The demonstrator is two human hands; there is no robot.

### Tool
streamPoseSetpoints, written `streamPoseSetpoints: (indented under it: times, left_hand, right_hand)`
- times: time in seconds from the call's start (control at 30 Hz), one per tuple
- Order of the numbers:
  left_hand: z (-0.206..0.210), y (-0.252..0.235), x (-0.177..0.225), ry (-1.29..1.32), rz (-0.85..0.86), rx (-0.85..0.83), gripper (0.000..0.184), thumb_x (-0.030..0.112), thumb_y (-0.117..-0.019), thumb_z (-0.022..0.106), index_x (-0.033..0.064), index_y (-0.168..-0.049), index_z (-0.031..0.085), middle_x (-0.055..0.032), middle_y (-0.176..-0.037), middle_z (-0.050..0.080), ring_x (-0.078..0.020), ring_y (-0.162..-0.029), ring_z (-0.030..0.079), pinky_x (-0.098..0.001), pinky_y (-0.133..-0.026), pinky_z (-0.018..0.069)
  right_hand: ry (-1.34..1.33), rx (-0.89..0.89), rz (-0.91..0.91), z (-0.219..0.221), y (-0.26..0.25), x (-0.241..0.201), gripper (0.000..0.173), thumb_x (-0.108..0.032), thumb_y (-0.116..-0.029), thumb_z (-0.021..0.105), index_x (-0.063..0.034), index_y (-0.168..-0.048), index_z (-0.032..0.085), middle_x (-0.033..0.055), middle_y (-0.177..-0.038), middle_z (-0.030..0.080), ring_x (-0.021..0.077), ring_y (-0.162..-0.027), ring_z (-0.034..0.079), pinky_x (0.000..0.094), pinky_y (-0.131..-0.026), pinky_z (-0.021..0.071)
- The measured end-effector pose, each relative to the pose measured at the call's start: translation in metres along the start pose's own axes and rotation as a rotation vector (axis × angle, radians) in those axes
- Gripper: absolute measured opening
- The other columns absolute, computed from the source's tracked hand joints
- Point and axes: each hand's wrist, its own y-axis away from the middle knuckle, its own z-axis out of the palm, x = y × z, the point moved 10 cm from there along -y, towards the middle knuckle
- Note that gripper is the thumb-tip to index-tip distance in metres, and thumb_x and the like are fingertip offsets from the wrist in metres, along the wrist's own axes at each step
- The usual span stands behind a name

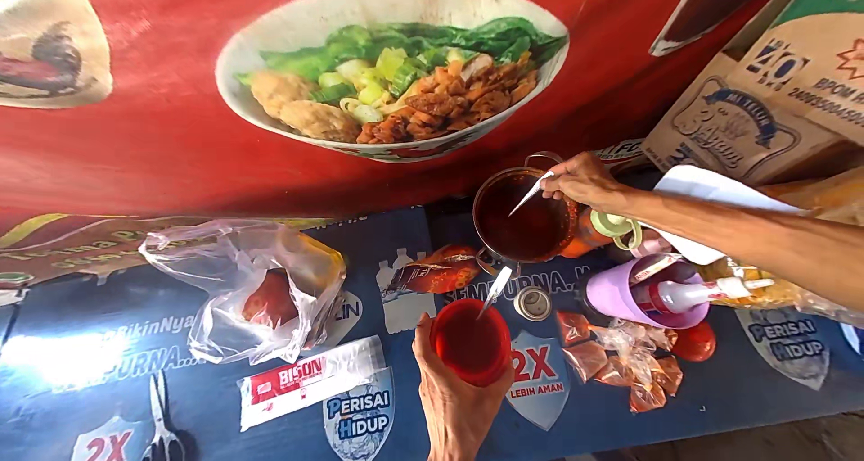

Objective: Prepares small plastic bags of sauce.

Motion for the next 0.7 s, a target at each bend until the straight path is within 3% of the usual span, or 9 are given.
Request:
streamPoseSetpoints:
  times: [0.1,0.17,0.23,0.3,0.43,0.7]
  left_hand:
    - [0.001,-0.002,0.001,-0.003,0.001,-0.005,0.130,0.045,-0.0526,0.094,0.0017,-0.153,0.023,-0.0241,-0.135,0.057,-0.0227,-0.118,0.063,-0.0370,-0.091,0.0577]
    - [0.002,-0.002,0.002,0.001,-0.003,-0.012,0.130,0.046,-0.0534,0.094,0.0019,-0.153,0.023,-0.0232,-0.134,0.057,-0.0215,-0.119,0.063,-0.0364,-0.093,0.0573]
    - [0.003,-0.002,0.001,0.011,-0.009,-0.011,0.130,0.046,-0.0533,0.094,0.0027,-0.154,0.023,-0.0229,-0.134,0.057,-0.0208,-0.118,0.063,-0.0358,-0.092,0.0575]
    - [0.003,-0.002,0.000,0.013,-0.013,-0.006,0.130,0.046,-0.0528,0.093,0.0033,-0.154,0.024,-0.0229,-0.135,0.057,-0.0213,-0.118,0.063,-0.0361,-0.092,0.0575]
    - [0.003,-0.002,0.001,0.007,-0.007,-0.009,0.130,0.046,-0.0534,0.093,0.0042,-0.154,0.023,-0.0233,-0.135,0.057,-0.0231,-0.119,0.063,-0.0380,-0.091,0.0579]
    - [0.005,-0.004,0.005,0.010,-0.012,-0.009,0.130,0.044,-0.0531,0.094,-0.0010,-0.153,0.024,-0.0254,-0.135,0.057,-0.0241,-0.119,0.063,-0.0381,-0.093,0.0570]
  right_hand:
    - [0.187,0.062,-0.274,-0.008,0.015,-0.028,0.023,-0.020,-0.1024,0.062,-0.0047,-0.101,0.078,0.0136,-0.092,0.075,0.0294,-0.087,0.071,0.0574,-0.085,0.0523]
    - [0.339,0.147,-0.557,-0.007,0.037,-0.049,0.026,-0.021,-0.1021,0.059,-0.0048,-0.106,0.079,0.0165,-0.096,0.076,0.0352,-0.093,0.073,0.0603,-0.084,0.0534]
    - [0.425,0.253,-0.848,-0.004,0.063,-0.066,0.025,-0.020,-0.0997,0.058,-0.0050,-0.103,0.078,0.0147,-0.093,0.075,0.0346,-0.088,0.072,0.0536,-0.075,0.0568]
    - [0.428,0.296,-1.005,0.002,0.083,-0.076,0.025,-0.019,-0.0985,0.058,-0.0055,-0.100,0.078,0.0119,-0.090,0.075,0.0312,-0.084,0.071,0.0468,-0.071,0.0567]
    - [0.491,0.160,-1.105,0.034,0.090,-0.067,0.020,-0.014,-0.0963,0.059,-0.0047,-0.097,0.077,0.0095,-0.087,0.074,0.0283,-0.084,0.072,0.0444,-0.068,0.0581]
    - [0.605,-0.054,-1.034,0.052,0.073,-0.062,0.015,-0.009,-0.0924,0.062,-0.0047,-0.093,0.076,0.0089,-0.084,0.070,0.0280,-0.086,0.069,0.0442,-0.069,0.0560]
